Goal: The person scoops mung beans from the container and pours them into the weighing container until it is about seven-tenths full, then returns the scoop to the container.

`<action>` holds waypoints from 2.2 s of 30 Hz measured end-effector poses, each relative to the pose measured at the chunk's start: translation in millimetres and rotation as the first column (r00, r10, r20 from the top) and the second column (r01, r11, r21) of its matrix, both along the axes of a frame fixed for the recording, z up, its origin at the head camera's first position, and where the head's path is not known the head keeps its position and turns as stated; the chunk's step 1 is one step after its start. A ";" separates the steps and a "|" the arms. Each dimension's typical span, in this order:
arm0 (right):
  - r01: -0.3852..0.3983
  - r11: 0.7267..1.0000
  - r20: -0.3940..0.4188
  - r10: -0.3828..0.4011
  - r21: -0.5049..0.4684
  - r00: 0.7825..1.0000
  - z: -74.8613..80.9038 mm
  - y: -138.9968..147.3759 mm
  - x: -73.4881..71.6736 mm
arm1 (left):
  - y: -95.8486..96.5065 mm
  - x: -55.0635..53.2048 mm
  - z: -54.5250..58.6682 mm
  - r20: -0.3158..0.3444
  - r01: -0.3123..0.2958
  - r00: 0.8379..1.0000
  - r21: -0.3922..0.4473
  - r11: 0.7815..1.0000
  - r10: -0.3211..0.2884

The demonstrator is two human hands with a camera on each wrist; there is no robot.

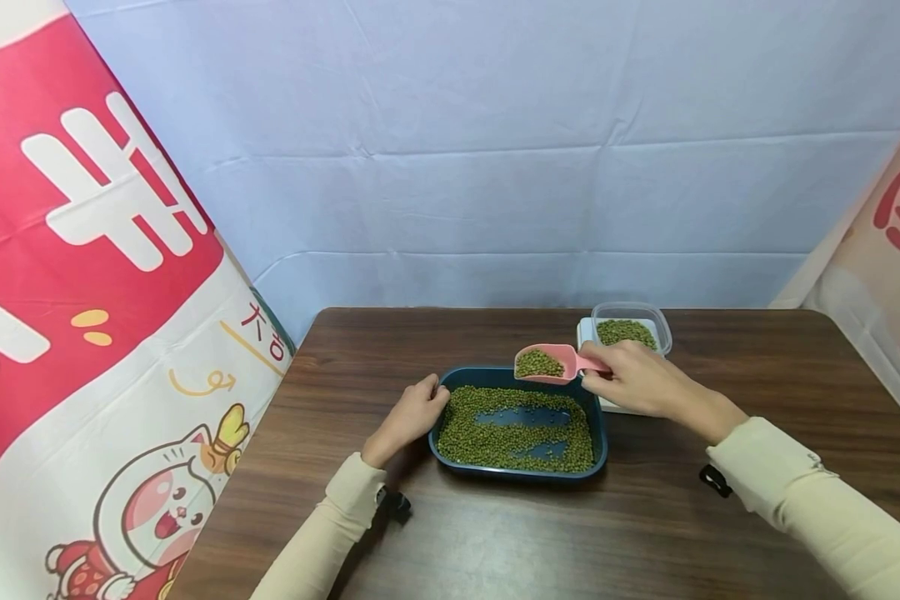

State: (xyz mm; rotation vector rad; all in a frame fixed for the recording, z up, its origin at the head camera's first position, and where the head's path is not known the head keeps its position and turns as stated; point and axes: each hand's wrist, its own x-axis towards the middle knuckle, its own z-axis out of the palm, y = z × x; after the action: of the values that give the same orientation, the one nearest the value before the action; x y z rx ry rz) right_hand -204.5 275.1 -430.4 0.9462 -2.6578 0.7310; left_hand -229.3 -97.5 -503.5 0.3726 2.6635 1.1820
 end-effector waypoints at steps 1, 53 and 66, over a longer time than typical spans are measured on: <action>0.004 1.000 0.000 -0.004 0.001 1.000 0.4 1.2 0.2 | -0.1 -0.1 -0.2 -0.001 0.001 1.000 -0.001 1.000 -0.001; 0.247 0.968 -0.081 -0.249 -0.033 0.965 26.3 61.5 -0.6 | 0.3 0.5 0.3 0.018 0.005 1.000 0.010 1.000 -0.005; 0.293 0.955 -0.081 -0.295 -0.035 0.952 21.6 84.6 -3.4 | -0.5 -0.2 -0.9 -0.002 0.006 1.000 0.005 1.000 -0.006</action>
State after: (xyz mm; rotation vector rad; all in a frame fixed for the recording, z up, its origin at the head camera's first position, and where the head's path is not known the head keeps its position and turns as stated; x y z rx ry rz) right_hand -207.9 359.8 -408.7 0.5420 -2.6269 0.6347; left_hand -229.5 -98.0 -504.4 0.3818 2.6595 1.1877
